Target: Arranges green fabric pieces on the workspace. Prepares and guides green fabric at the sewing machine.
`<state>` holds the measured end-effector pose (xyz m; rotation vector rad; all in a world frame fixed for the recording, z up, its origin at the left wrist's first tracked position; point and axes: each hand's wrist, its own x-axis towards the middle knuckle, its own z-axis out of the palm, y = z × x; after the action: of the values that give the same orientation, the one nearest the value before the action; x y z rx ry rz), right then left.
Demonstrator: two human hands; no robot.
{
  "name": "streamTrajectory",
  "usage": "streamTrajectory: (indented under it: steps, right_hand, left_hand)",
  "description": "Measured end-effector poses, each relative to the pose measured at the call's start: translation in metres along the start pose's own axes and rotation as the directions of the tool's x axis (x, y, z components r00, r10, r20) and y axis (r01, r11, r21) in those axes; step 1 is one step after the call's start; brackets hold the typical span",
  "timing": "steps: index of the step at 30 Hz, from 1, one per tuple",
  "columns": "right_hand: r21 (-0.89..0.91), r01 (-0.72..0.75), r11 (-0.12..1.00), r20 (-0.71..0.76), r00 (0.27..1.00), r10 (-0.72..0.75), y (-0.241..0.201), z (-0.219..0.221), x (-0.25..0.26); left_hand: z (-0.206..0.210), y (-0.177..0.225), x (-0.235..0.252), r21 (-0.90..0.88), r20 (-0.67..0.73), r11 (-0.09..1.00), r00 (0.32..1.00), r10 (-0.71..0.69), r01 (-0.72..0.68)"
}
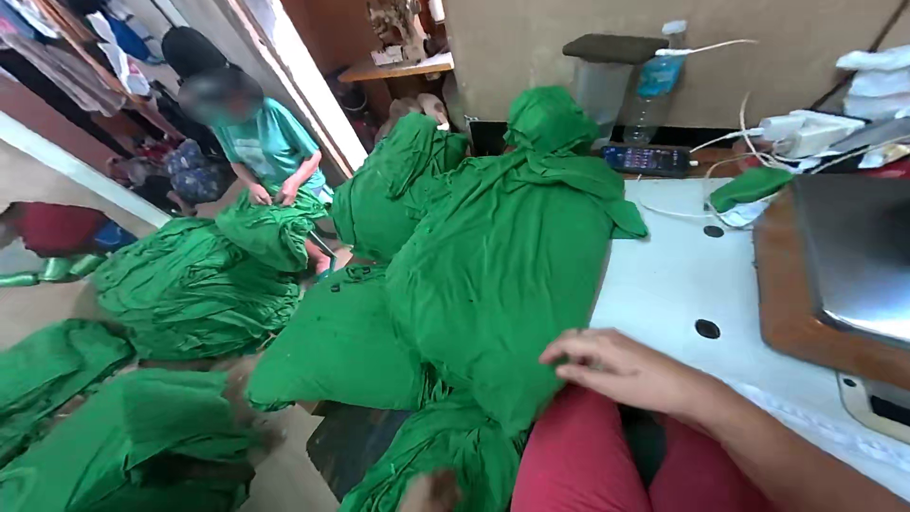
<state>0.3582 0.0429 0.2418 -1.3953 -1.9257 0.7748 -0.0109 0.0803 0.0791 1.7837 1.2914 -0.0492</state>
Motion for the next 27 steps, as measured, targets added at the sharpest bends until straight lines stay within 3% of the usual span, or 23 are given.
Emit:
streamTrajectory:
  steps: [2, 4, 6, 8, 12, 16, 20, 24, 27]
  right_hand:
    - [-0.164, -0.008, 0.986, -0.110, 0.994, -0.010, -0.004, -0.012, 0.035]
    - [-0.291, -0.050, 0.955, -0.201, 0.979, -0.010, -0.004, -0.022, 0.075]
    - [-0.423, -0.167, 0.890, -0.263, 0.963, 0.056, 0.004, -0.030, 0.109]
    - [-0.503, -0.299, 0.811, -0.300, 0.940, 0.161, 0.027, -0.031, 0.134]
    - [-0.552, -0.407, 0.728, -0.253, 0.913, 0.319, 0.073, -0.022, 0.148]
    - [-0.554, -0.417, 0.721, -0.236, 0.909, 0.344, 0.071, -0.022, 0.147]
    - [-0.562, -0.414, 0.716, -0.240, 0.910, 0.337, 0.071, -0.021, 0.146]
    - [-0.584, -0.397, 0.708, -0.256, 0.918, 0.304, 0.073, -0.021, 0.145]
    - [-0.548, -0.424, 0.721, -0.189, 0.903, 0.387, 0.062, -0.028, 0.148]
  left_hand:
    - [-0.057, 0.028, 0.018, -0.162, -0.270, 0.962, 0.948, 0.170, -0.219]
    - [-0.103, 0.065, 0.036, -0.248, -0.497, 0.899, 0.844, 0.200, -0.360]
    - [-0.131, 0.086, 0.062, -0.310, -0.601, 0.855, 0.783, 0.163, -0.416]
    - [-0.141, 0.090, 0.099, -0.434, -0.624, 0.791, 0.777, 0.080, -0.430]
    - [-0.137, 0.078, 0.154, -0.614, -0.526, 0.697, 0.851, -0.010, -0.371]
    - [-0.138, 0.076, 0.148, -0.618, -0.417, 0.737, 0.909, -0.012, -0.274]
    - [-0.152, 0.064, 0.136, -0.679, -0.356, 0.678, 0.934, 0.030, -0.281]
    - [-0.152, 0.070, 0.129, -0.779, -0.443, 0.463, 0.894, 0.069, -0.422]
    - [-0.149, 0.109, 0.116, -0.725, -0.607, 0.330, 0.787, 0.110, -0.605]
